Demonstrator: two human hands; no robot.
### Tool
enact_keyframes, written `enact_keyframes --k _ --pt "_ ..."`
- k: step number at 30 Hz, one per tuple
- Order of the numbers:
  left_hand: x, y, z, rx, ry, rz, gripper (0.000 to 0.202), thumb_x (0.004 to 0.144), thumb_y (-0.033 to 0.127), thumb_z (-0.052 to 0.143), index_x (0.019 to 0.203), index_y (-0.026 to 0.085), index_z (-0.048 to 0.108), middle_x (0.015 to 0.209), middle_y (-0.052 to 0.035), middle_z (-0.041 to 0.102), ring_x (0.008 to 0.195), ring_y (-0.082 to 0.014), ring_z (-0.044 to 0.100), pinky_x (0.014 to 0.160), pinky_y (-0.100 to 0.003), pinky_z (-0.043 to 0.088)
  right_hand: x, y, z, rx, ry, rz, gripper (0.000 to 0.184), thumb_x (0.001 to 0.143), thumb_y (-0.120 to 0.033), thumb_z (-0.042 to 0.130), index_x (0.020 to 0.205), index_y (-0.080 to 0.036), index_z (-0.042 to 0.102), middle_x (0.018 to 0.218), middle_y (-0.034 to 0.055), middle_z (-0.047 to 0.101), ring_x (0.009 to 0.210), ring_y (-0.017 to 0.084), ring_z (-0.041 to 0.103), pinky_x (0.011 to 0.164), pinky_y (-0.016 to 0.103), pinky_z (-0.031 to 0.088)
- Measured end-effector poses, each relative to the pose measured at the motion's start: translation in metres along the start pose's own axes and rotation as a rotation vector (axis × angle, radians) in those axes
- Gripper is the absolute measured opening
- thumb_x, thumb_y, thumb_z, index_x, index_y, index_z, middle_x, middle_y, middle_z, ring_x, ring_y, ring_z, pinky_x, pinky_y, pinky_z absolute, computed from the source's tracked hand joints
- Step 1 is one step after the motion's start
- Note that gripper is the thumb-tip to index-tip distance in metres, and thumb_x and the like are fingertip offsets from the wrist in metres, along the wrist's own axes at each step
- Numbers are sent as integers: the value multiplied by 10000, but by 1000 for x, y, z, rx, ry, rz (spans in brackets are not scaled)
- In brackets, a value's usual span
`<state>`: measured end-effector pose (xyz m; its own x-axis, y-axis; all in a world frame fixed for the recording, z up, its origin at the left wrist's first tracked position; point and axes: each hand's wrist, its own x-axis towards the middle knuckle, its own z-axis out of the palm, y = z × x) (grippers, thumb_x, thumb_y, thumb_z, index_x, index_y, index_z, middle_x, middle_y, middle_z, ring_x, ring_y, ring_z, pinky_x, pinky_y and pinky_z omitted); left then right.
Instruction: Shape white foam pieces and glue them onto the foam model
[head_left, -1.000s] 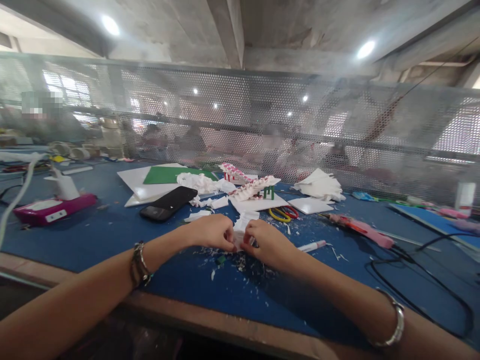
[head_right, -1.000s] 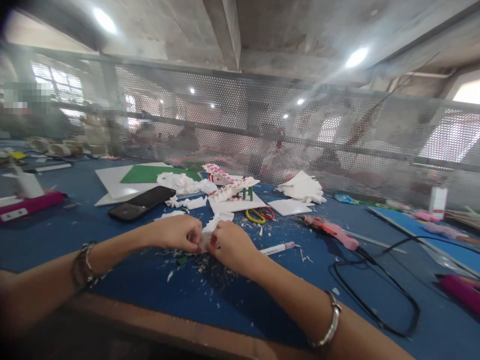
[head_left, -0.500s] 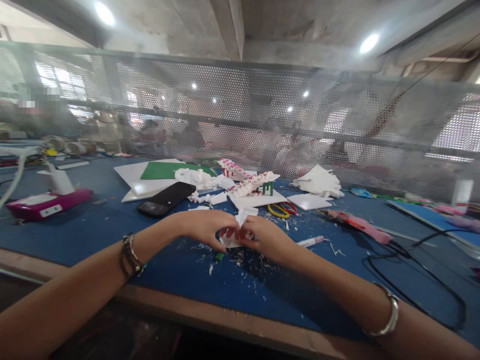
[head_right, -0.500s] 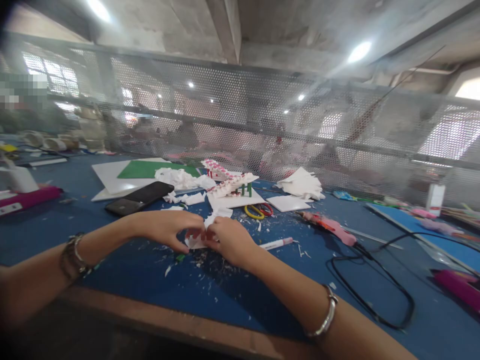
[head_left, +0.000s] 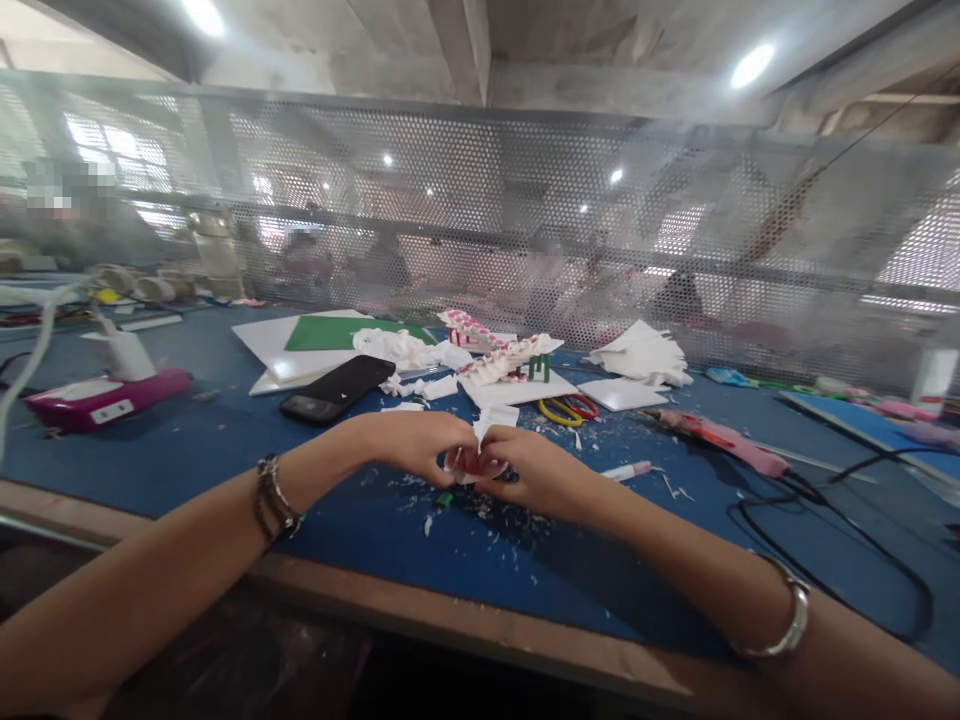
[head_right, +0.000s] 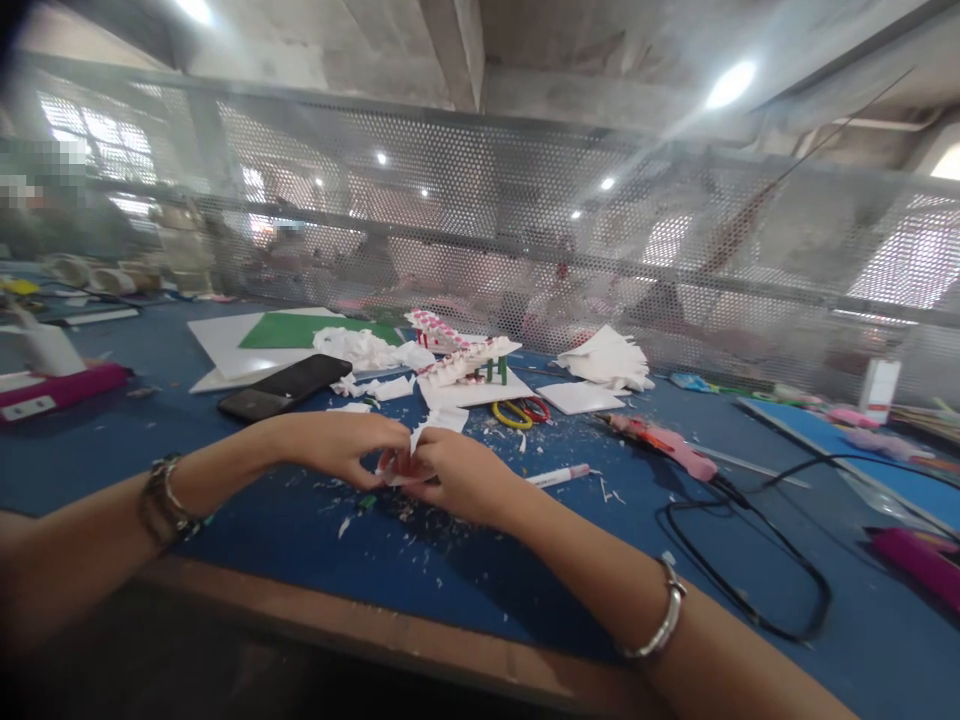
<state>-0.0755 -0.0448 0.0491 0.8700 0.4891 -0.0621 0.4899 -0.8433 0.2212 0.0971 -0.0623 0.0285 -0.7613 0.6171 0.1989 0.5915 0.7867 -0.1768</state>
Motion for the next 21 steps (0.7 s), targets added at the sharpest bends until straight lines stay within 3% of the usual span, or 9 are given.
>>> enact_keyframes --k 6,12,15,21 --pt "1 4 0 111 -3 -92 127 696 107 482 773 115 583 770 -61 598 701 -145 523 624 -222 376 0 -1 1 15 1 40 92 703 -181 573 771 -135 614 813 54 570 724 124 523 665 228 399" --pt "3 -1 0 56 6 14 93 673 95 536 752 111 583 726 -42 590 684 -125 517 626 -196 374 -2 -2 4 -46 26 81 189 723 -237 550 867 -118 580 820 78 579 741 147 498 663 264 384" --pt "2 -3 0 26 10 29 107 688 215 597 726 116 589 735 -44 582 703 -129 517 648 -203 375 -3 -2 2 21 16 112 191 710 -195 555 881 -113 572 781 59 580 685 121 487 629 240 380" --pt "5 -4 6 -36 64 65 179 684 306 616 701 131 583 681 -26 566 654 -120 501 614 -203 364 -2 2 -8 73 -69 127 90 708 -116 545 771 -121 610 720 36 593 644 97 505 618 222 387"
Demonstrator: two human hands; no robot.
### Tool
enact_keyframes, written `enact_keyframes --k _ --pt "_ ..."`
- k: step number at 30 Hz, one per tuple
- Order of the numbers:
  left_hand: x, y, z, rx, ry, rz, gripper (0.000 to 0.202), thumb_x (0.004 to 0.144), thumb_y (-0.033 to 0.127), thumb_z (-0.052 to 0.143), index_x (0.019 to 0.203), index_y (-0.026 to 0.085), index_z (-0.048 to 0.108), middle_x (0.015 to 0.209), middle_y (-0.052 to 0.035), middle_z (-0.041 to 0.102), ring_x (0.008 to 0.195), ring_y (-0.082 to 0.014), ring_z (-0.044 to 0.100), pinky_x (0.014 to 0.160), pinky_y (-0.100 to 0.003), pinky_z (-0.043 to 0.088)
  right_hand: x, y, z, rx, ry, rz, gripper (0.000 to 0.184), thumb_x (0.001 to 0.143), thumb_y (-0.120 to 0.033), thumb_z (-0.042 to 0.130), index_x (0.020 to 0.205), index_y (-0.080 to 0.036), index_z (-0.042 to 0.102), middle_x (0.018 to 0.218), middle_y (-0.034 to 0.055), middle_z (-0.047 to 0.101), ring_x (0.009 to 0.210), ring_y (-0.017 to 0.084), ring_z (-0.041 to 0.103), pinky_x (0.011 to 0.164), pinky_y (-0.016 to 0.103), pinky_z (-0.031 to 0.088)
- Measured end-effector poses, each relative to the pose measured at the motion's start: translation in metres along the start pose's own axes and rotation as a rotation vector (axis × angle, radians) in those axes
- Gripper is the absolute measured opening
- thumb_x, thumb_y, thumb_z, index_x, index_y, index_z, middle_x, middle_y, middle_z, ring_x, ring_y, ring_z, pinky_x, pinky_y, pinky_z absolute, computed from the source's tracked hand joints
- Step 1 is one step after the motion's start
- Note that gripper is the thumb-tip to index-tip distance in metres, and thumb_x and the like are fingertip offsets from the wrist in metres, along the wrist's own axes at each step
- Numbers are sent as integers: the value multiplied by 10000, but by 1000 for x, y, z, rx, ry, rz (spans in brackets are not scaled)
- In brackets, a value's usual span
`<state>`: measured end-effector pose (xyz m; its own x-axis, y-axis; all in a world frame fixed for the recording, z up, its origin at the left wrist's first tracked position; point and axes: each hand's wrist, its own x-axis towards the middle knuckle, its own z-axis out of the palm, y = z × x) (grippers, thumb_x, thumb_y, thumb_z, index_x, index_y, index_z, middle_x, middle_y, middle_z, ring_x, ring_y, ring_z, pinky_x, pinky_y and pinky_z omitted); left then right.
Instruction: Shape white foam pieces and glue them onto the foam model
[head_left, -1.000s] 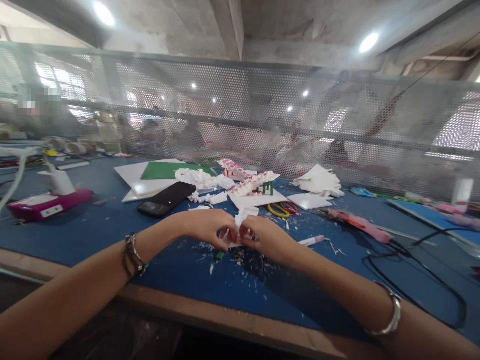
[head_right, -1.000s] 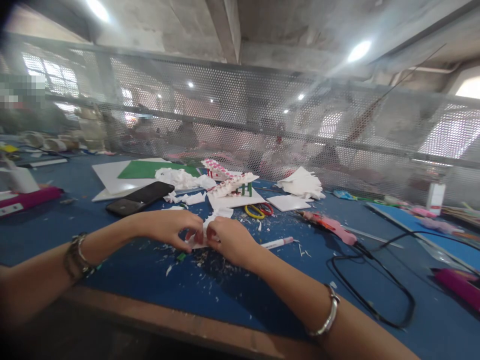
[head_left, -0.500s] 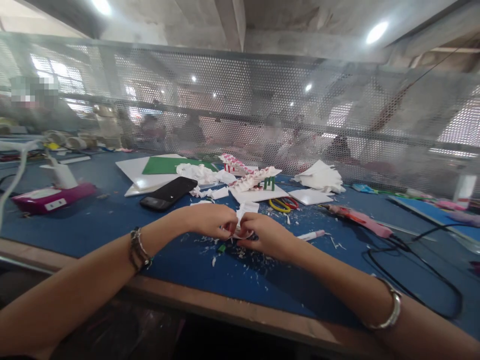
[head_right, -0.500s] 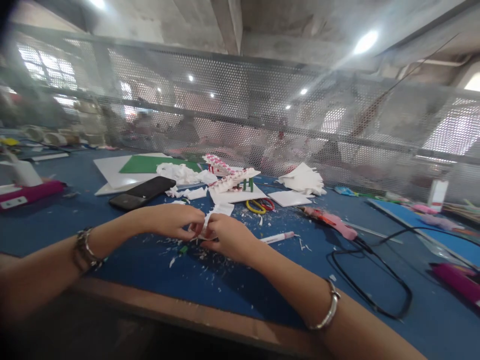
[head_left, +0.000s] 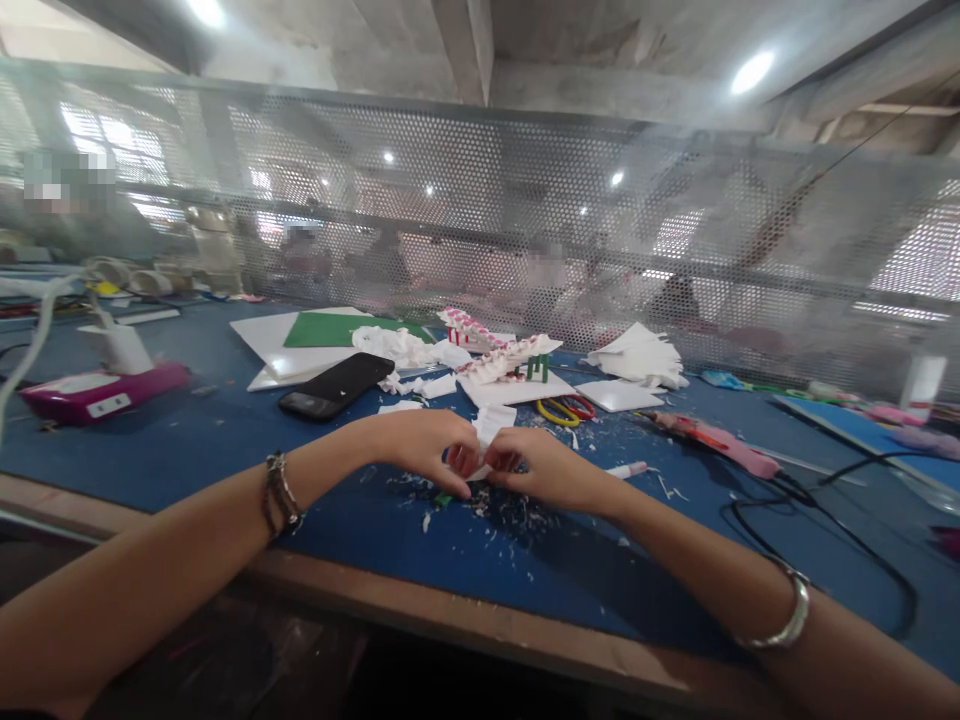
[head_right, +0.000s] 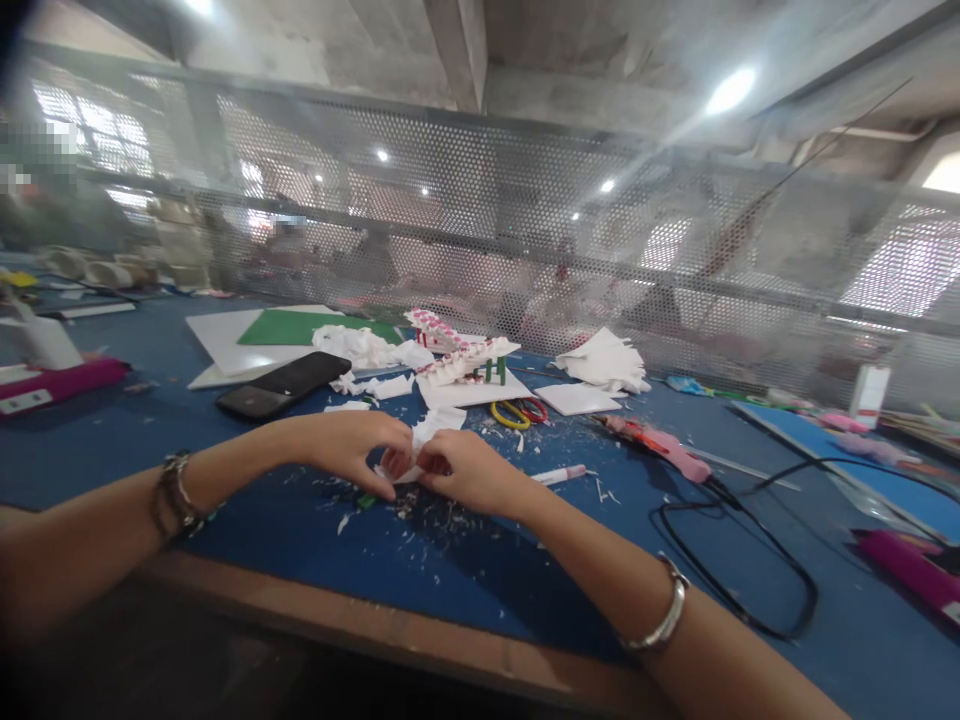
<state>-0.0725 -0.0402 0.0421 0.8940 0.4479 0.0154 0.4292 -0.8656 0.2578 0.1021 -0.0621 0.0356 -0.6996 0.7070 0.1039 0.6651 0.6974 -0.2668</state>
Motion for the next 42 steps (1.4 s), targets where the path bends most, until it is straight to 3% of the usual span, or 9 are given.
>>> enact_keyframes --k 7,25,30,36,42 --pt "4 3 5 -90 25 -15 93 716 142 524 703 128 616 639 -12 585 610 -94 510 601 -183 367 0 3 -3 -2 -31 -70 100 723 -130 558 782 -142 638 803 48 613 711 99 535 670 223 403" --pt "6 11 10 -63 56 -337 94 621 186 486 589 130 554 528 16 514 499 -83 445 458 -183 264 5 1 5 -69 49 55 84 718 -153 554 708 -112 627 677 35 557 603 92 470 587 210 358" --pt "6 11 8 -50 24 -315 25 604 153 510 620 138 521 576 12 508 521 -91 439 480 -195 284 5 1 6 -92 41 67 42 703 -107 545 691 -100 584 677 35 545 605 95 454 588 212 353" --pt "2 8 3 -31 -13 -177 166 589 85 520 751 119 510 688 -6 491 603 -104 447 550 -194 337 4 3 3 -109 29 -18 62 715 -75 508 744 -112 548 728 45 556 650 108 459 624 228 367" --pt "-1 3 -3 -28 -50 -118 233 617 258 609 801 126 555 721 -12 504 646 -119 460 589 -207 353 1 4 1 -106 -25 -95 88 743 -120 508 775 -123 589 799 68 574 722 125 500 664 236 385"
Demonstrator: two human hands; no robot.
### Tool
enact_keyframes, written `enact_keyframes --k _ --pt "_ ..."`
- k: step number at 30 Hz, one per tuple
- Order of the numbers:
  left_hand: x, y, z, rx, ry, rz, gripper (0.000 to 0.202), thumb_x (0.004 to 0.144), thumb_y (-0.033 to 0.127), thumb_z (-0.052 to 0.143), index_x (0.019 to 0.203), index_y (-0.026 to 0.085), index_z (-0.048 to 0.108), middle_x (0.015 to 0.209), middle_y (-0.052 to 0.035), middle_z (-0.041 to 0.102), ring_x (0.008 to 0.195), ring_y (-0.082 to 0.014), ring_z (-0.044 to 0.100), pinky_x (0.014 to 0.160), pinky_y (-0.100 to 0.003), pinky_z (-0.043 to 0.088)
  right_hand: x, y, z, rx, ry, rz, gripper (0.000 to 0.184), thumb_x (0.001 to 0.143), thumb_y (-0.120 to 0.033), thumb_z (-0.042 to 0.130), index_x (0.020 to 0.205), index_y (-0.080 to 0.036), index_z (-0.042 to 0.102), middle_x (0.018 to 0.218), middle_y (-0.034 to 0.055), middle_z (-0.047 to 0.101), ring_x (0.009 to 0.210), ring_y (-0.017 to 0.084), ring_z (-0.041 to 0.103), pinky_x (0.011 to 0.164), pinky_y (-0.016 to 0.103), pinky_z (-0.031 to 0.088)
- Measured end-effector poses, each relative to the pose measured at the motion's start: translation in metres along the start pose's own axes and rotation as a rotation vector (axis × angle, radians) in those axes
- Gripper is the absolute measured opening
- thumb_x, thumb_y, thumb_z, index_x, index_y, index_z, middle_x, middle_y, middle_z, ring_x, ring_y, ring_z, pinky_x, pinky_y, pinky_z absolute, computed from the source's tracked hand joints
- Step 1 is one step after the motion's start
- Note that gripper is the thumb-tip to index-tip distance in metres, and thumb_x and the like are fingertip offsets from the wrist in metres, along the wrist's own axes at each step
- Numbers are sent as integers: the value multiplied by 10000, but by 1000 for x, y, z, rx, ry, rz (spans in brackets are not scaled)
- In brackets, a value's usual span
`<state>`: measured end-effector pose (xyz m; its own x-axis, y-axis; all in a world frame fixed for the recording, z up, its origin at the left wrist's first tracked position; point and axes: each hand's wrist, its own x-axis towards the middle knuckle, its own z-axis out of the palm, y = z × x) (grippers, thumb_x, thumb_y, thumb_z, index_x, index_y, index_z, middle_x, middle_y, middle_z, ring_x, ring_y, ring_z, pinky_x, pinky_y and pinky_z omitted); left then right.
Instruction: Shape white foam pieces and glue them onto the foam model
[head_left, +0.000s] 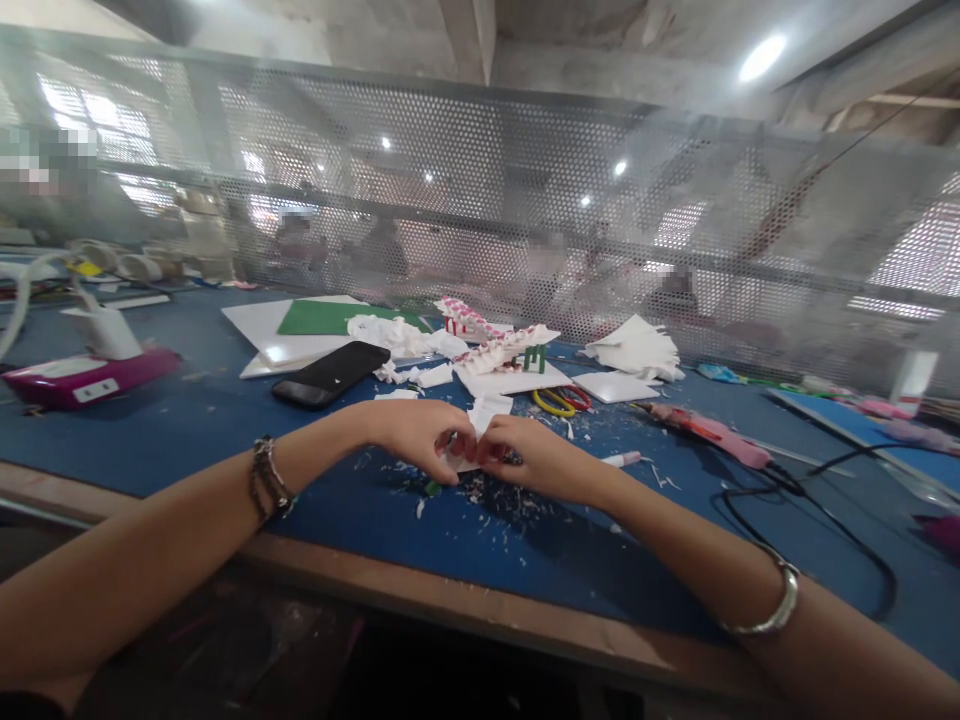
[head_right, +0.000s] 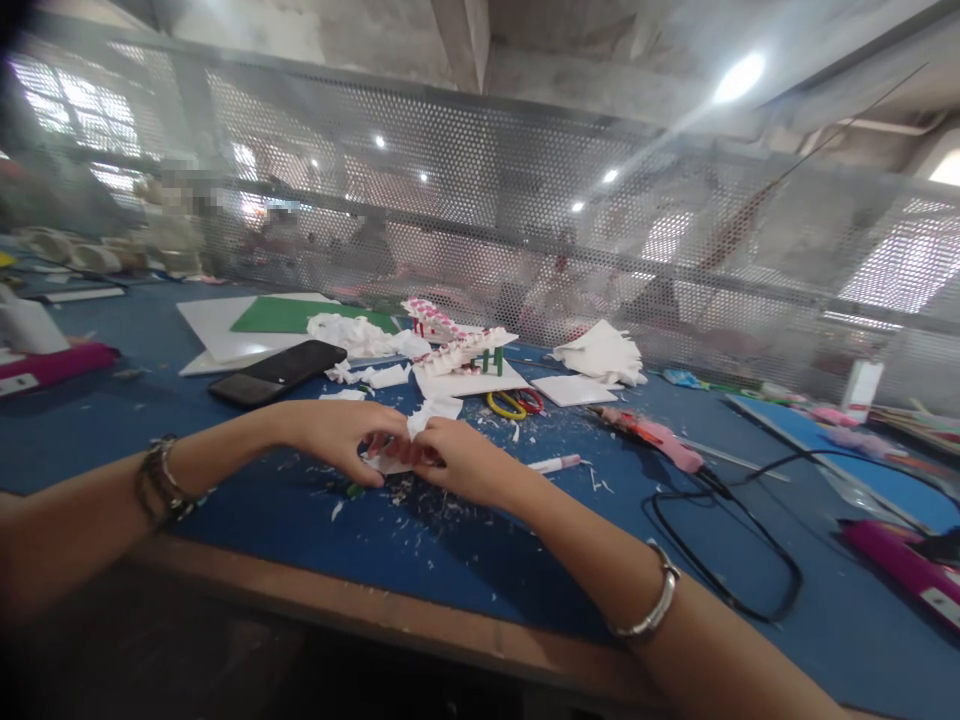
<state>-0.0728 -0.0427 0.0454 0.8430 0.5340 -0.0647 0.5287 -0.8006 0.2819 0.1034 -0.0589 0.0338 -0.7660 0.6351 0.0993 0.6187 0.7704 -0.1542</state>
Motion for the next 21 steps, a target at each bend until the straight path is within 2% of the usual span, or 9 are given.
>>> enact_keyframes --k 4,7,12,16,21 --pt "2 -2 1 19 31 23 236 624 261 619 796 107 570 715 -21 527 631 -116 471 569 -202 350 1 -1 3 -37 7 6 119 738 -209 550 780 -109 597 785 79 581 720 145 505 651 254 386" --pt "3 -1 4 7 45 42 191 635 230 615 776 103 593 684 -23 559 620 -112 497 568 -195 358 2 -1 4 -44 15 24 109 745 -184 538 785 -108 603 776 73 580 707 137 507 647 250 386" --pt "4 5 7 46 61 -27 102 675 190 572 710 116 633 607 -23 600 573 -104 527 532 -188 344 2 1 0 -50 -14 6 106 741 -142 526 793 -112 612 774 70 582 688 125 512 641 244 392" --pt "5 6 8 39 78 -51 123 683 223 585 719 119 640 607 -23 610 562 -95 527 515 -181 332 2 4 -4 -14 -35 -35 118 723 -116 545 816 -100 615 795 79 605 711 124 534 650 231 400" --pt "6 5 7 34 78 -110 172 662 283 609 746 136 644 613 -20 608 547 -98 520 495 -187 321 4 4 -4 -17 -50 -10 120 728 -137 555 805 -104 640 772 80 637 683 121 558 644 230 407"
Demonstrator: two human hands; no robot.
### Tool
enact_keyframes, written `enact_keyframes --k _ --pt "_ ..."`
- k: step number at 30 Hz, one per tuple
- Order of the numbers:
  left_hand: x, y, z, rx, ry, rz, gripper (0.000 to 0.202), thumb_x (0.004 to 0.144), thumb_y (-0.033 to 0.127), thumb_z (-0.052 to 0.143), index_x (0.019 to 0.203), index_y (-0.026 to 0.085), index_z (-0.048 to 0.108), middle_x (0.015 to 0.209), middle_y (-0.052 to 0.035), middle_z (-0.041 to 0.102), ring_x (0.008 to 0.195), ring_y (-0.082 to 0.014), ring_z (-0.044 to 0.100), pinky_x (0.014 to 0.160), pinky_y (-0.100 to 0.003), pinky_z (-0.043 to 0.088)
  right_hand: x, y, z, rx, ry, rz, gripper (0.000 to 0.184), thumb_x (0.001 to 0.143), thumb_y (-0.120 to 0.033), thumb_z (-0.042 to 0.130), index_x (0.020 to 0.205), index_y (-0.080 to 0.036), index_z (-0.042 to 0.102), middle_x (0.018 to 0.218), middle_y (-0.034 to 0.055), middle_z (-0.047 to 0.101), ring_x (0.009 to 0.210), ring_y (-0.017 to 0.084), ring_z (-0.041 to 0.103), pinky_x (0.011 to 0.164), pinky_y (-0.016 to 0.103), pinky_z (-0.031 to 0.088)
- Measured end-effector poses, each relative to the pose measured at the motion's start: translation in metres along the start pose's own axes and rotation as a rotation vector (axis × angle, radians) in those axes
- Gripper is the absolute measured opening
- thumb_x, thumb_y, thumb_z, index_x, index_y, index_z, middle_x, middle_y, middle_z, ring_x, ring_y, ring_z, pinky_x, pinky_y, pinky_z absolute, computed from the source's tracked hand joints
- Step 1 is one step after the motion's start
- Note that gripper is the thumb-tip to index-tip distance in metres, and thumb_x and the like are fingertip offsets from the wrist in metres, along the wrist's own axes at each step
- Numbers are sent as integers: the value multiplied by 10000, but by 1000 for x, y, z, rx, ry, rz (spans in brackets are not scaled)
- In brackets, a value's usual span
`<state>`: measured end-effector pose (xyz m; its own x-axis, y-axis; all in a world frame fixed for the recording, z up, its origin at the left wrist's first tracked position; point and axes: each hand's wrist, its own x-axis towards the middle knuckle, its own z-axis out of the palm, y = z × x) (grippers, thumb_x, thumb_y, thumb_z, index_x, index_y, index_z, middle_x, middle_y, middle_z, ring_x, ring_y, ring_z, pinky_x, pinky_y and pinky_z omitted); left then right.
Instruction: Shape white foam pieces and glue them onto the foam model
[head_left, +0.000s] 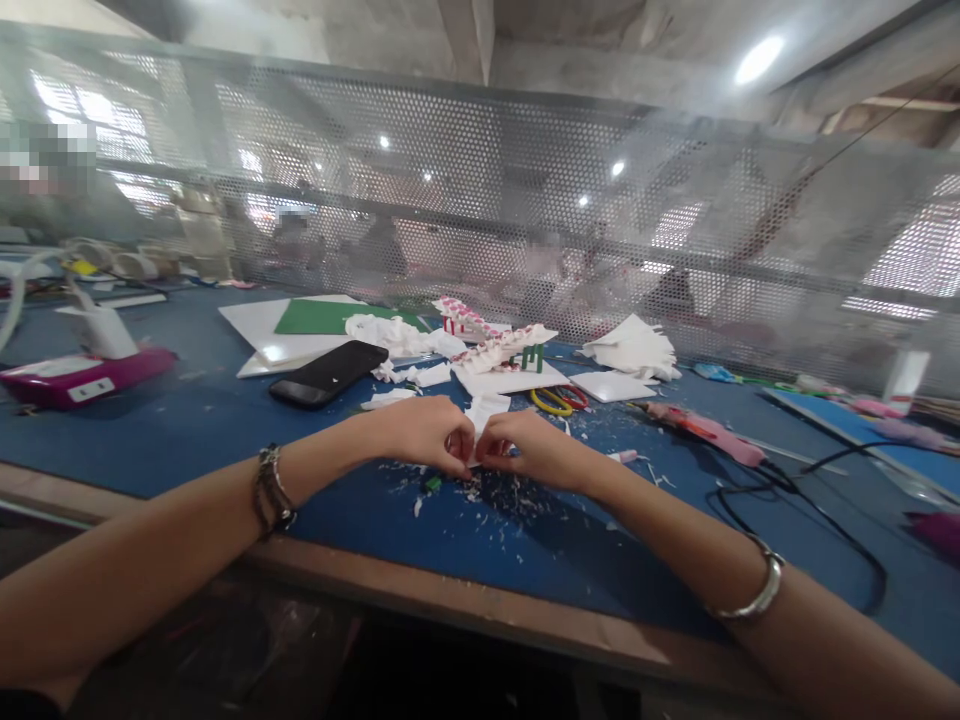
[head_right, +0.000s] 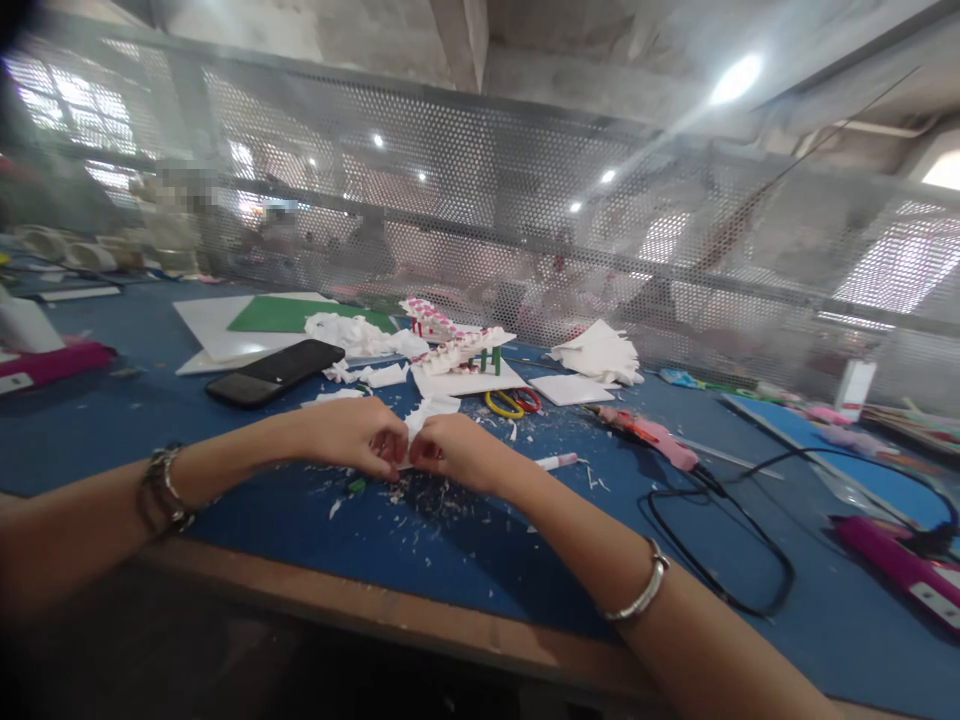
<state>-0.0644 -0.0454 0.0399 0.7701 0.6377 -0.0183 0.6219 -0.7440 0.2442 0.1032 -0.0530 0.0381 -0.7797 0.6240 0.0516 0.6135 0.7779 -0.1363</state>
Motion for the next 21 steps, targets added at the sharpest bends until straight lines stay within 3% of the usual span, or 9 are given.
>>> enact_keyframes --k 5,10,14,21 --pt "-1 1 0 -21 -9 -11 161 661 257 598 745 128 646 601 -20 600 538 -99 522 495 -187 331 0 -1 2 -42 24 5 126 720 -110 558 811 -107 645 779 82 644 706 128 565 656 237 409" --pt "0 -4 0 -71 -24 9 154 663 225 584 753 119 649 596 -23 597 548 -98 532 506 -181 353 -2 3 2 51 31 -46 131 709 -156 582 818 -107 636 772 70 628 666 111 559 627 221 422" --pt "0 -9 1 -77 -10 29 144 653 148 539 744 110 645 583 -20 589 545 -91 530 520 -178 365 -2 2 1 77 36 -5 111 701 -125 581 796 -109 637 751 65 619 651 106 556 620 219 425" --pt "0 -7 2 -72 -14 -1 158 709 216 490 691 108 603 554 -6 559 504 -73 488 485 -171 334 2 2 6 46 67 35 115 721 -105 552 796 -121 638 750 58 612 680 113 532 638 228 398"
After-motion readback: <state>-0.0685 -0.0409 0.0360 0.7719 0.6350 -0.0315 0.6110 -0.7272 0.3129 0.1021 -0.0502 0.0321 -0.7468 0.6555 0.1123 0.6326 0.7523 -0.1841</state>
